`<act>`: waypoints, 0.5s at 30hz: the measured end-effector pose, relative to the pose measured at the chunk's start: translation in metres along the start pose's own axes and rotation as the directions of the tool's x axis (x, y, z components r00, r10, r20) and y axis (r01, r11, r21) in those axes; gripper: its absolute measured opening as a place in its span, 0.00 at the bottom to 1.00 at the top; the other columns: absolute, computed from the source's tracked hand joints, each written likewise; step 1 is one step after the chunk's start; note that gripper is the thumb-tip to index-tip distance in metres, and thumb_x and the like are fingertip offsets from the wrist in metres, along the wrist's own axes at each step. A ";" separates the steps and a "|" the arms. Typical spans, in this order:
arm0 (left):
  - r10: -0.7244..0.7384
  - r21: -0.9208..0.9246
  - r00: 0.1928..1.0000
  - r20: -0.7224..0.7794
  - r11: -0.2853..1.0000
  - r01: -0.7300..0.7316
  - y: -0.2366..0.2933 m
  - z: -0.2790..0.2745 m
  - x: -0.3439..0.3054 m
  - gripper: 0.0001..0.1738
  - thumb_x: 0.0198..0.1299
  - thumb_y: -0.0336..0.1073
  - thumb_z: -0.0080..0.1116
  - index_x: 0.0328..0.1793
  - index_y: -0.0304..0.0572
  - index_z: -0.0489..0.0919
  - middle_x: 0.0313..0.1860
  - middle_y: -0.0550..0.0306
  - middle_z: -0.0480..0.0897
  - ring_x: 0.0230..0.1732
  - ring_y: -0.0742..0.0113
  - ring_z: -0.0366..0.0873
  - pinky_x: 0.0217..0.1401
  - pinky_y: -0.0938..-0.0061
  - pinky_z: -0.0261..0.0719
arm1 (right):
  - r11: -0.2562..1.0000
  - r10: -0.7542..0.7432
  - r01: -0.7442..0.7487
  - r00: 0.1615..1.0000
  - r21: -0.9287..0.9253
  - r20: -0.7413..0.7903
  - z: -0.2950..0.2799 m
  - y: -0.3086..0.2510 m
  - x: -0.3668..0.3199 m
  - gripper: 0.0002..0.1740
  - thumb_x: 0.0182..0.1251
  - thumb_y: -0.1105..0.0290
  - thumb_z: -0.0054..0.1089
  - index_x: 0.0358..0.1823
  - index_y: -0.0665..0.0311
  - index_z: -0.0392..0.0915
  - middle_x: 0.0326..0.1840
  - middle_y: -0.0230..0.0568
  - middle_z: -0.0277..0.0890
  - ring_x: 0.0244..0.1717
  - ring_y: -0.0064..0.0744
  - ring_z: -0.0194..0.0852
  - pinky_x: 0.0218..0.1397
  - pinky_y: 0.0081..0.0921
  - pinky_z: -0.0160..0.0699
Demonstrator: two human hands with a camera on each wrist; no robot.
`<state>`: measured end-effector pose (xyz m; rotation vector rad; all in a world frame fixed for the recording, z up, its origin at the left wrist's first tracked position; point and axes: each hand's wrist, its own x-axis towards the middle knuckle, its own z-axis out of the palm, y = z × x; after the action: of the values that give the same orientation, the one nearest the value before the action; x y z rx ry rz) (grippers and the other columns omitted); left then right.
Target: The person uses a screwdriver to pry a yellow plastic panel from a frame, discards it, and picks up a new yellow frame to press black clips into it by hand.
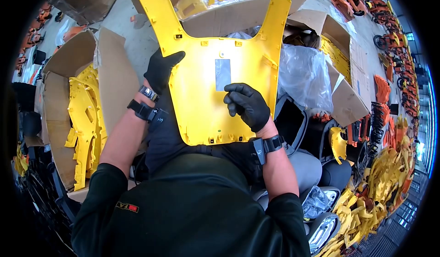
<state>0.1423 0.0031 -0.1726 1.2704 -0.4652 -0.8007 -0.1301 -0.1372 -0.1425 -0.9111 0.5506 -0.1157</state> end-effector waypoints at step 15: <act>-0.017 -0.008 1.000 0.008 1.000 0.017 0.000 0.003 0.002 0.20 0.63 0.29 0.67 0.59 0.30 0.79 0.49 0.50 0.88 0.44 0.66 0.87 0.49 0.73 0.85 | 0.995 -0.051 0.045 0.996 -0.087 -0.068 0.012 -0.006 0.026 0.17 0.72 0.74 0.60 0.59 0.70 0.78 0.41 0.39 0.81 0.34 0.25 0.76 0.38 0.21 0.77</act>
<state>0.1416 -0.0003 -0.1720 1.2651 -0.4575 -0.8220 -0.1013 -0.1407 -0.1427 -1.0070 0.6023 -0.1694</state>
